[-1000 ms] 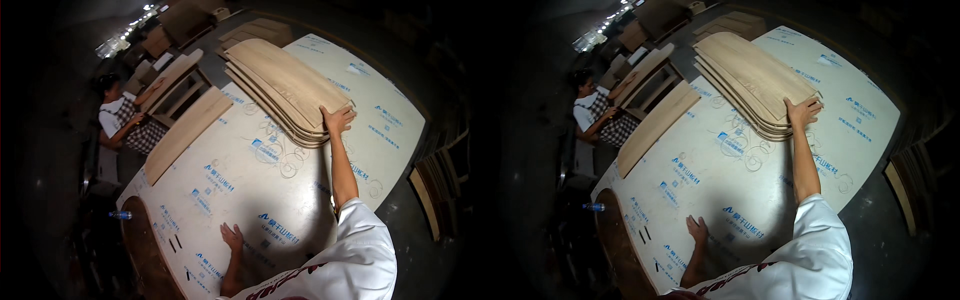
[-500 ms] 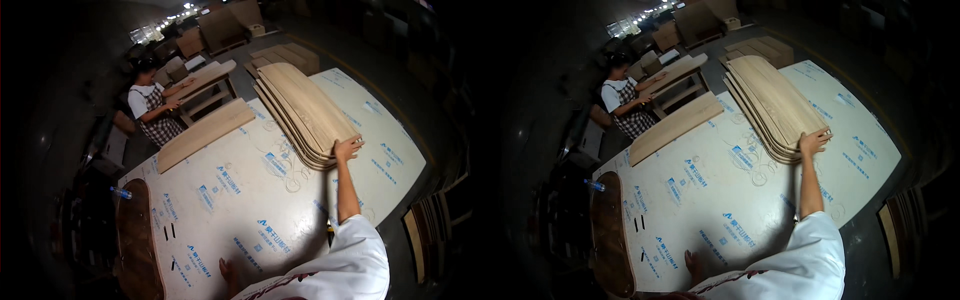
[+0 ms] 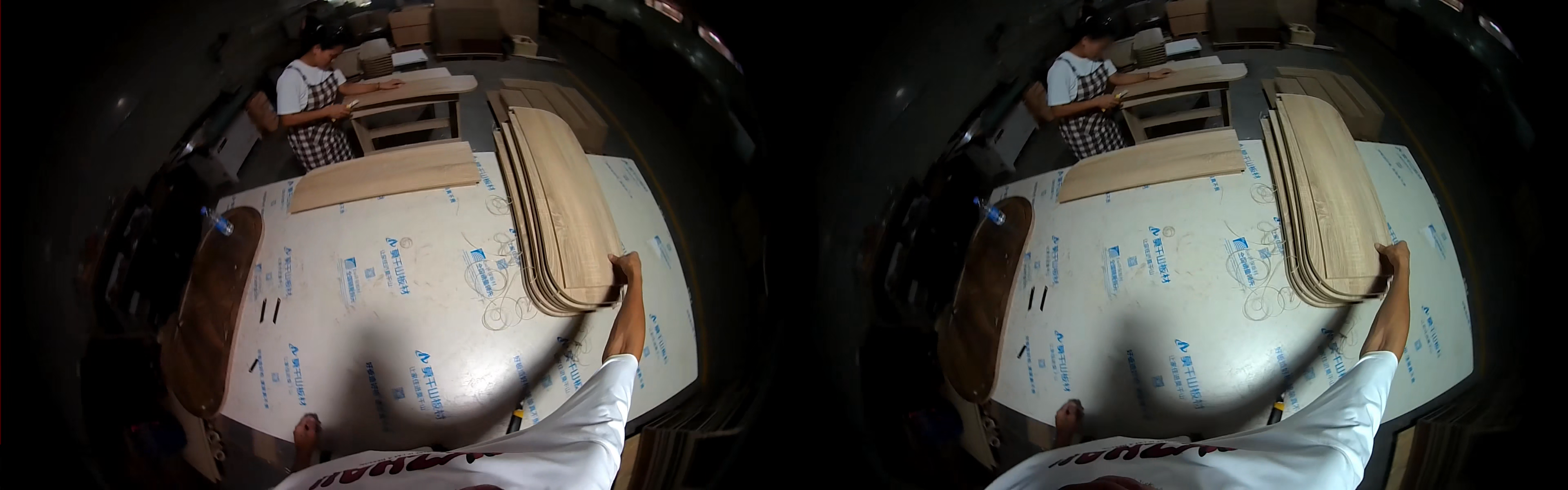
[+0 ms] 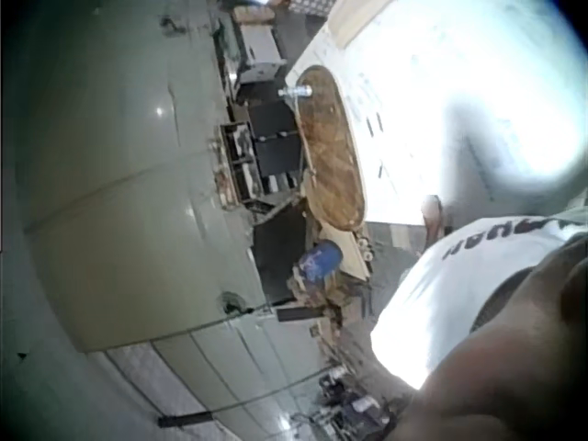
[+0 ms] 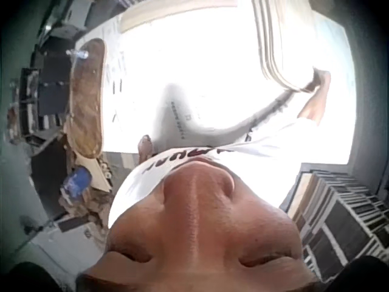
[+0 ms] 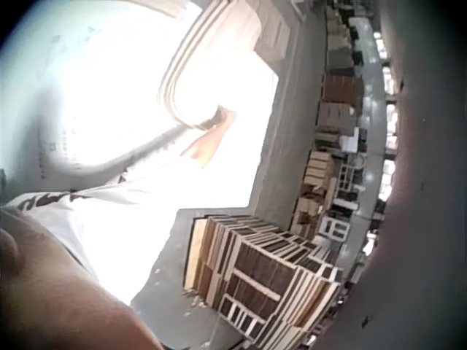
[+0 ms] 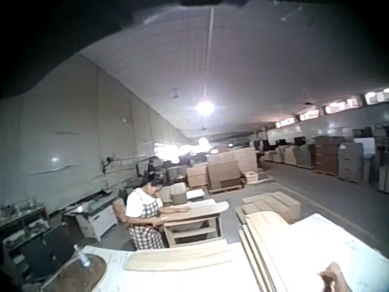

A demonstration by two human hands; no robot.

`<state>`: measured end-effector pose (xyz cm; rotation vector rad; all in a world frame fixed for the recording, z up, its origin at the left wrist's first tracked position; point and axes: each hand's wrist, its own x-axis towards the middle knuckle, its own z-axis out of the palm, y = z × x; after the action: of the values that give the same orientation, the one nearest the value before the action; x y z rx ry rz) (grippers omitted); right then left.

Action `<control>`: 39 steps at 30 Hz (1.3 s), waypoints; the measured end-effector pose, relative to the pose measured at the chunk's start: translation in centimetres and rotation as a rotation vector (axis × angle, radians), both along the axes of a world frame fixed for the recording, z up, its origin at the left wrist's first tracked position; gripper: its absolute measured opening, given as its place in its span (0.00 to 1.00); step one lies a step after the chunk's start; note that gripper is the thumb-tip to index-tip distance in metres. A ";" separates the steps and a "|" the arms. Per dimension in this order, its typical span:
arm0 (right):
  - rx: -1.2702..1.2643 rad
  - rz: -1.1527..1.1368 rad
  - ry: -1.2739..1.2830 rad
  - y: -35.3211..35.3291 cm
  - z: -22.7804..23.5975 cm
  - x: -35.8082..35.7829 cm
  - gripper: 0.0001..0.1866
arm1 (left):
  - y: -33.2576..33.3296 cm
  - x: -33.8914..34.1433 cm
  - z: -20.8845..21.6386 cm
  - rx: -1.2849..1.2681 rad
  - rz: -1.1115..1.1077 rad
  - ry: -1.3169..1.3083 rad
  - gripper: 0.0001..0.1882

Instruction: The person trims the edges of wooden panels using a utility knife, turning and positioning each panel on a worktable and placing completed pieces into a stack.

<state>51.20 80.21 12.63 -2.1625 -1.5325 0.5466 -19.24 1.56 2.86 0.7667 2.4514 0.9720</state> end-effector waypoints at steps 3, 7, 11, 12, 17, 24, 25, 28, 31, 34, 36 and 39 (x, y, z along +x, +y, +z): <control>-0.072 0.028 0.065 0.0 2.8 1.8 0.41 | 4.0 3.1 2.1 0.041 -0.032 -0.113 0.15; -0.223 0.168 0.644 -1.6 6.2 -0.7 0.37 | 3.2 3.5 1.6 0.022 -0.047 -0.144 0.16; -0.167 0.243 1.040 -3.1 5.4 -2.7 0.28 | 3.9 5.0 -2.9 -0.063 0.019 -0.292 0.18; -0.069 0.158 1.130 -3.9 5.1 -1.3 0.25 | 7.7 7.9 0.4 0.034 -0.037 -0.464 0.18; -0.096 0.034 1.592 -11.9 5.3 -20.1 0.20 | 3.5 2.2 -2.9 0.081 -0.188 -0.162 0.17; 0.134 0.013 1.654 -13.0 9.3 -27.1 0.13 | 3.3 2.1 4.0 0.366 0.016 -0.778 0.26; 0.138 0.017 1.725 -13.1 10.3 -27.3 0.12 | 2.9 1.9 3.9 0.402 0.011 -0.819 0.26; 0.171 0.128 1.815 -18.6 11.9 -28.9 0.16 | 1.4 1.7 5.5 0.470 0.023 -0.952 0.26; 0.225 0.114 1.836 -28.2 12.7 -31.0 0.20 | 1.4 0.9 5.2 0.547 -0.194 -1.045 0.26; 0.318 0.224 1.765 -41.0 13.8 -32.0 0.28 | 6.0 0.6 8.1 0.514 -0.407 -1.173 0.28; 0.313 0.271 1.650 -49.1 13.7 -28.9 0.32 | 10.4 2.2 11.3 0.611 -0.588 -1.295 0.28; 0.216 0.372 1.490 -60.7 12.4 -25.1 0.37 | 15.7 6.0 13.6 0.525 -0.646 -1.569 0.33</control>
<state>26.08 19.50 25.00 -0.7291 -0.9387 1.5216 -13.20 17.22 16.48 0.4941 0.5675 1.2023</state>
